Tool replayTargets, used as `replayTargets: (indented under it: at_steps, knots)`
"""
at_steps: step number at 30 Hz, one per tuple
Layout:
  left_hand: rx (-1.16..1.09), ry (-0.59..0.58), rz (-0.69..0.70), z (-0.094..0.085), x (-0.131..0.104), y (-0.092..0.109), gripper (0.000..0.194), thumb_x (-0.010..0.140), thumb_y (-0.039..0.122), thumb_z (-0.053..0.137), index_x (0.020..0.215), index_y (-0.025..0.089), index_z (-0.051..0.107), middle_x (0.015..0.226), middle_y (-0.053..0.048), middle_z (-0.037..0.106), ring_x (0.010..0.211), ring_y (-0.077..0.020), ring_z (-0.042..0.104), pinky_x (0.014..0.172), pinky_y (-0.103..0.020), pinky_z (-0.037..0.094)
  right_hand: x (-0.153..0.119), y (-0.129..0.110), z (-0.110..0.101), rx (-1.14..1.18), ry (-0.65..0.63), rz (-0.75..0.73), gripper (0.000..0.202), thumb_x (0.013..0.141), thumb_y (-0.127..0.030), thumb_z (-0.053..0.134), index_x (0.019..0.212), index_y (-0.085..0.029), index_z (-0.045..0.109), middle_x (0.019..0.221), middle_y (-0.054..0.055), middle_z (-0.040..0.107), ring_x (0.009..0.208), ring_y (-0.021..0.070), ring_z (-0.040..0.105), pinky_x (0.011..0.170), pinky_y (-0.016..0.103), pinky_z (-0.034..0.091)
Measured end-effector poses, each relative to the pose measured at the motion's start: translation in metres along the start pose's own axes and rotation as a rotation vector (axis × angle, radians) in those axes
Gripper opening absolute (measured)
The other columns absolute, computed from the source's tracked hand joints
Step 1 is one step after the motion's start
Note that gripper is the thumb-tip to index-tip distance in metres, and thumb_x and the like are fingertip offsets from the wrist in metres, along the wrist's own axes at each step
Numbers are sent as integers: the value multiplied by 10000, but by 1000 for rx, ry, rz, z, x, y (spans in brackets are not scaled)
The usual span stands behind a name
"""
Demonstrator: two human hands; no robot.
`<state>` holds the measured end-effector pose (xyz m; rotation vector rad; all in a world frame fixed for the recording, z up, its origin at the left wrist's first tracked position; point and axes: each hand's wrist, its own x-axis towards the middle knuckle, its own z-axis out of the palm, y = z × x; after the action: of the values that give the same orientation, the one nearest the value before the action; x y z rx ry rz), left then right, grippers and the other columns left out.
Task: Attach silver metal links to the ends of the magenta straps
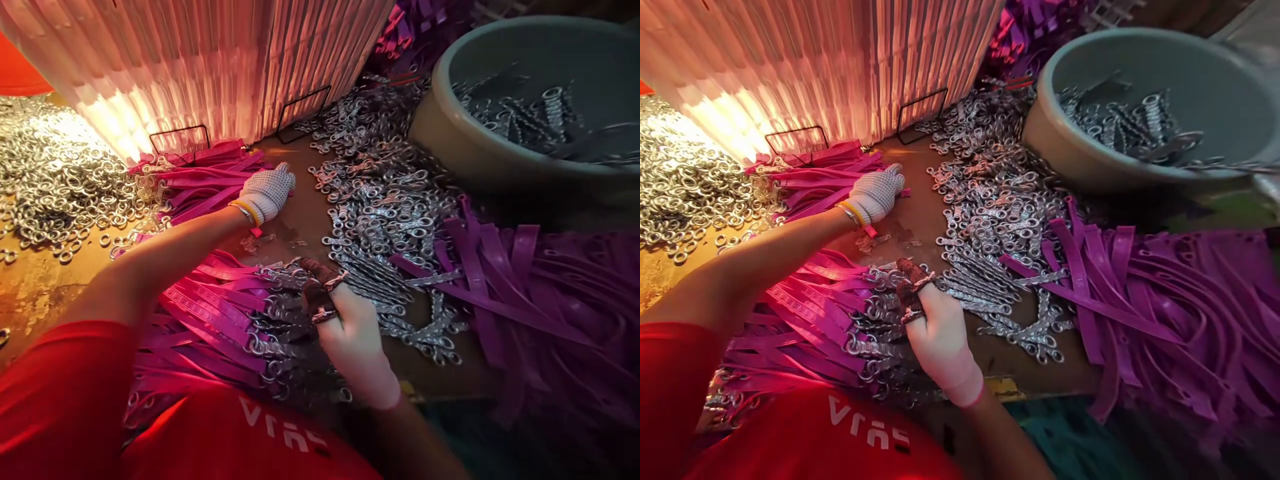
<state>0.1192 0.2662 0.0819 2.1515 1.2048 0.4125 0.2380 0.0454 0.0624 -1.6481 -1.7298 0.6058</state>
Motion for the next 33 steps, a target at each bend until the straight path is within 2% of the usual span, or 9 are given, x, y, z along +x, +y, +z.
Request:
replayTargets:
  at_steps: [2, 4, 8, 12, 15, 20, 22, 27, 33]
  knots:
    - [-35, 41, 78, -12, -29, 5, 279, 875, 160, 414, 705, 77, 620, 770, 35, 639, 724, -23, 552, 485, -115, 256, 5, -1, -3, -53, 50, -52, 477, 832, -132, 442, 1260, -241, 622, 1097, 76, 729, 971, 258, 669, 831, 369, 523]
    - [-126, -39, 86, -25, -66, 11, 224, 869, 194, 496, 803, 89, 683, 695, 24, 633, 623, -47, 540, 479, -120, 305, 12, -4, -5, -99, 78, -108, 477, 815, -106, 447, 1237, -236, 628, 1149, 82, 715, 1031, 264, 654, 871, 381, 511]
    - [-404, -185, -65, -40, -139, 19, 190, 892, 210, 507, 834, 132, 671, 630, -15, 629, 409, -58, 489, 392, -162, 334, 22, -23, -4, -218, -32, -209, 404, 790, -93, 450, 1114, -205, 663, 974, 90, 725, 916, 264, 653, 781, 355, 497]
    - [-648, -194, -201, -39, -181, 24, 212, 923, 294, 489, 779, 165, 575, 513, 17, 529, 394, -79, 452, 384, -181, 326, 25, -48, -1, -408, -136, -274, 350, 728, -86, 476, 1007, -169, 671, 884, 114, 682, 810, 264, 618, 683, 338, 439]
    - [-666, -195, -201, -28, -193, 24, 248, 930, 299, 446, 712, 185, 484, 524, 29, 482, 403, -81, 415, 389, -194, 303, 22, -59, 0, -557, -149, -327, 286, 706, -103, 499, 925, -156, 675, 850, 119, 650, 706, 240, 578, 592, 334, 365]
    - [-235, -47, 101, 2, -200, 6, 53, 803, 174, 543, 765, 163, 579, 706, -24, 601, 633, -132, 529, 608, -240, 421, 13, -55, 7, -642, -111, -346, 287, 691, -92, 494, 908, -159, 669, 813, 100, 637, 673, 219, 541, 575, 322, 340]
    - [-275, -76, 157, 9, -202, -4, 128, 811, 153, 519, 874, 149, 630, 834, -43, 658, 733, -148, 568, 696, -253, 448, 9, -52, 12, -654, -74, -330, 308, 689, -85, 493, 934, -158, 666, 820, 96, 648, 681, 218, 546, 583, 315, 352]
    - [-553, -108, -41, 9, -212, -15, 215, 919, 240, 486, 865, 125, 660, 729, -12, 644, 643, -107, 538, 620, -212, 428, 3, -53, 15, -639, -180, -336, 286, 670, -52, 493, 880, -176, 644, 832, 87, 671, 703, 201, 565, 613, 291, 371]
    - [-363, 30, -23, 16, -223, -12, 187, 907, 218, 527, 830, 134, 676, 768, -32, 678, 696, -133, 576, 641, -232, 411, 0, -45, 23, -580, -140, -402, 236, 629, -27, 440, 710, -185, 596, 599, 31, 596, 534, 160, 470, 551, 303, 272]
